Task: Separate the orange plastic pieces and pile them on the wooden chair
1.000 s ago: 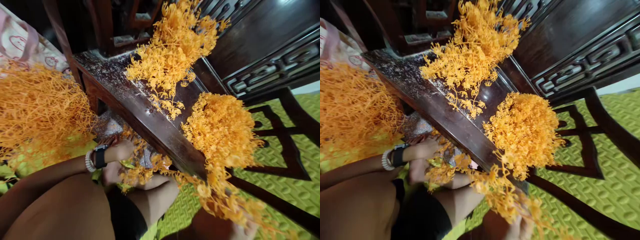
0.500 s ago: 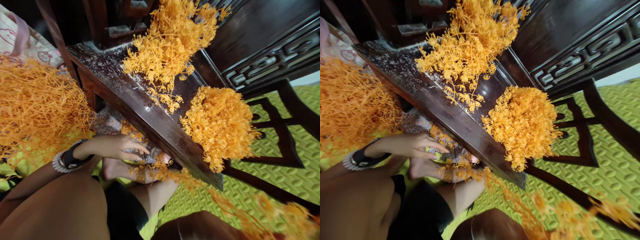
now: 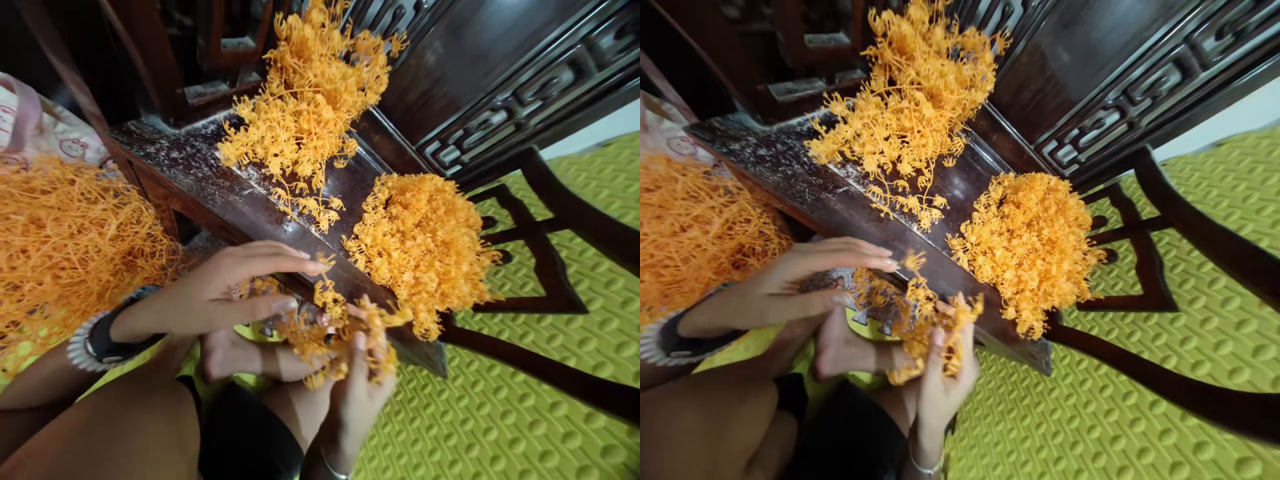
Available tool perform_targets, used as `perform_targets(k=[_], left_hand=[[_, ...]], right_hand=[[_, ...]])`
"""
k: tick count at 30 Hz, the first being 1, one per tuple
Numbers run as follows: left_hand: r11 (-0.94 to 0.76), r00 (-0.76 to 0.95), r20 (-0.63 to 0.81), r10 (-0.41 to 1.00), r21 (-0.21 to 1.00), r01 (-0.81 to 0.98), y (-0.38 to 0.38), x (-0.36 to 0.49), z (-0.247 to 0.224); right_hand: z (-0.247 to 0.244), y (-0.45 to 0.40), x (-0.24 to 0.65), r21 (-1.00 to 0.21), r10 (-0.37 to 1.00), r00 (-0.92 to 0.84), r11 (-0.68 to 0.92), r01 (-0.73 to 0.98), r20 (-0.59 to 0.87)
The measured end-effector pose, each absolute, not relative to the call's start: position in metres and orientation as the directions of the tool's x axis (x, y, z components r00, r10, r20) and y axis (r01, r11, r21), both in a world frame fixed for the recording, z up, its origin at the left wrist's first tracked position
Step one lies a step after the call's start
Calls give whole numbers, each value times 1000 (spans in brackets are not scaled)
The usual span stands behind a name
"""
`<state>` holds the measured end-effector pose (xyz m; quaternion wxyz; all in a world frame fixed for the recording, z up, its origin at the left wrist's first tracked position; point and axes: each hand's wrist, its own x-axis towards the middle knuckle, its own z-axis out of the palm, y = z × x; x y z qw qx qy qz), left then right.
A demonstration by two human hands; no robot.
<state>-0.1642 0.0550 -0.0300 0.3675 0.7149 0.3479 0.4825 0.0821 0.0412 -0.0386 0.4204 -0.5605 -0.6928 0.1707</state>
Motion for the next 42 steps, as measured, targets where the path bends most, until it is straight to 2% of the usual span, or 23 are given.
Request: perform_targets(k=[5, 12, 14, 17, 20, 22, 24, 27, 30, 32, 34, 36, 39, 42], left_hand=[[-385, 375, 293, 879, 901, 199, 57, -128, -48], [-293, 367, 218, 904, 942, 163, 54, -120, -55], [-258, 307, 207, 929, 956, 138, 54, -120, -58], [-180, 168, 176, 970, 984, 6, 53, -123, -65], [-138, 116, 153, 981, 982, -129, 52, -131, -72], [-109, 113, 135, 984, 970, -216, 50, -138, -77], [-66, 119, 114, 986, 935, -348, 48, -143, -83], [5, 124, 80, 989, 824, -567, 44, -149, -95], [60, 143, 50, 988, 741, -669, 40, -152, -102], [86, 213, 57, 975, 790, -607, 38, -154, -102], [81, 318, 60, 946, 908, -412, 39, -156, -97], [-13, 389, 88, 917, 982, -191, 41, -159, -91], [-217, 443, 209, 872, 976, -35, 45, -160, -86], [-270, 495, 240, 835, 963, -12, 44, -161, -86]], right_hand=[[-43, 36, 60, -633, 890, -301, 456, 626, 343], [-45, 30, 55, -744, 879, -452, 402, 533, 151], [-50, 30, 53, -747, 885, -442, 391, 538, 145], [-59, 28, 48, -773, 914, -375, 350, 529, 157], [-73, 27, 48, -862, 966, -153, 255, 439, 208], [-84, 28, 51, -924, 984, 5, 164, 345, 176], [-97, 31, 58, -945, 991, 71, 90, 314, 118], [-112, 35, 69, -909, 994, 22, 92, 407, 111], [-113, 37, 70, -835, 970, -89, 241, 494, 227], [-106, 38, 64, -799, 932, -180, 363, 480, 315], [-96, 38, 53, -779, 889, -278, 455, 432, 365], [-89, 38, 41, -772, 861, -362, 490, 404, 357], [-85, 38, 27, -805, 878, -388, 435, 403, 280], [-86, 40, 18, -876, 924, -332, 312, 367, 191]])
